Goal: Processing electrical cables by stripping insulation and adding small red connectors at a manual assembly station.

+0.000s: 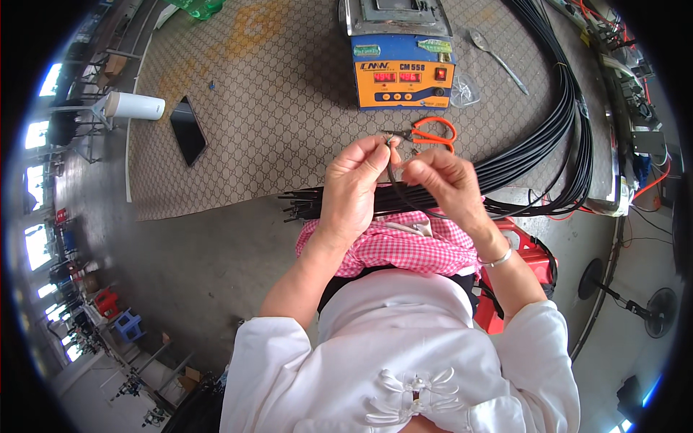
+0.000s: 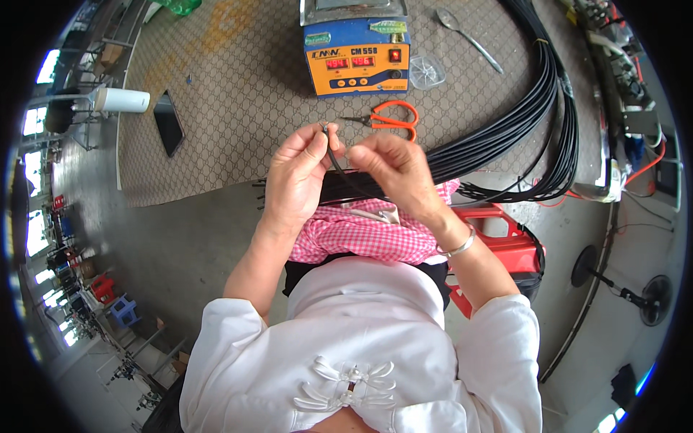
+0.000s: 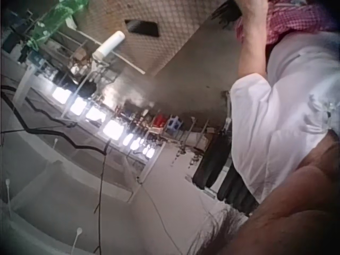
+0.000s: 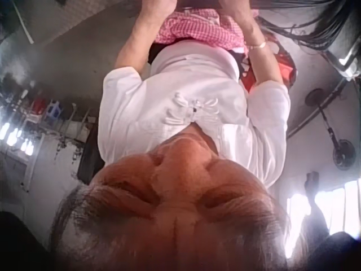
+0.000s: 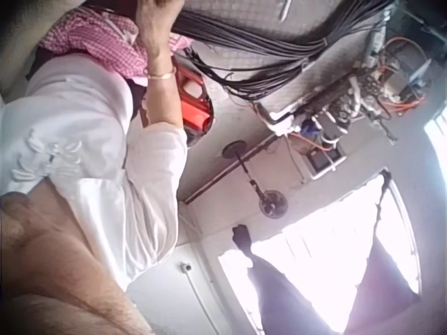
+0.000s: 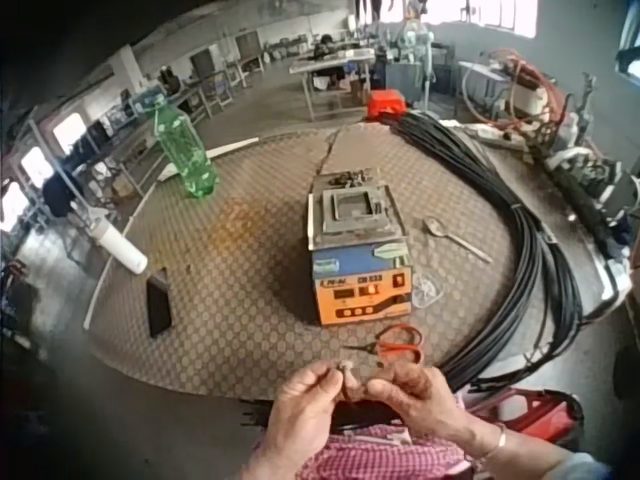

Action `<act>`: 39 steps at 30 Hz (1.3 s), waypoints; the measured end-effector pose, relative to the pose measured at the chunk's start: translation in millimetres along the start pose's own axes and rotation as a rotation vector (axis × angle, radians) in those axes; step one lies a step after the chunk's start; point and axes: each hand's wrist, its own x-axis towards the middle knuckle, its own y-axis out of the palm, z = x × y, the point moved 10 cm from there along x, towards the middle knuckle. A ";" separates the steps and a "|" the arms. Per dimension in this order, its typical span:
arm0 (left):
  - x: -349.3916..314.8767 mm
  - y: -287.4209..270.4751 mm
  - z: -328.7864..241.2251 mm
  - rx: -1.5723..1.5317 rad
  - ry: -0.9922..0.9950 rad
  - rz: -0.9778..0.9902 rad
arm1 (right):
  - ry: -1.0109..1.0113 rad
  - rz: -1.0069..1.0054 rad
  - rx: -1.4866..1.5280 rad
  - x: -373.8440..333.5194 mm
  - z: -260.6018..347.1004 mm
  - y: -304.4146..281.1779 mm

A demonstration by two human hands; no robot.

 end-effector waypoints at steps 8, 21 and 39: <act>-4.5 0.5 4.8 -0.036 -0.051 0.036 | -0.592 -0.129 -1.092 19.6 40.2 -9.2; -3.7 -8.0 9.3 -0.043 -0.067 0.008 | -0.525 -0.062 -1.213 34.1 19.3 -12.2; -7.0 -10.6 34.7 -0.211 -0.354 0.014 | 0.015 0.206 -0.160 4.7 10.9 -12.2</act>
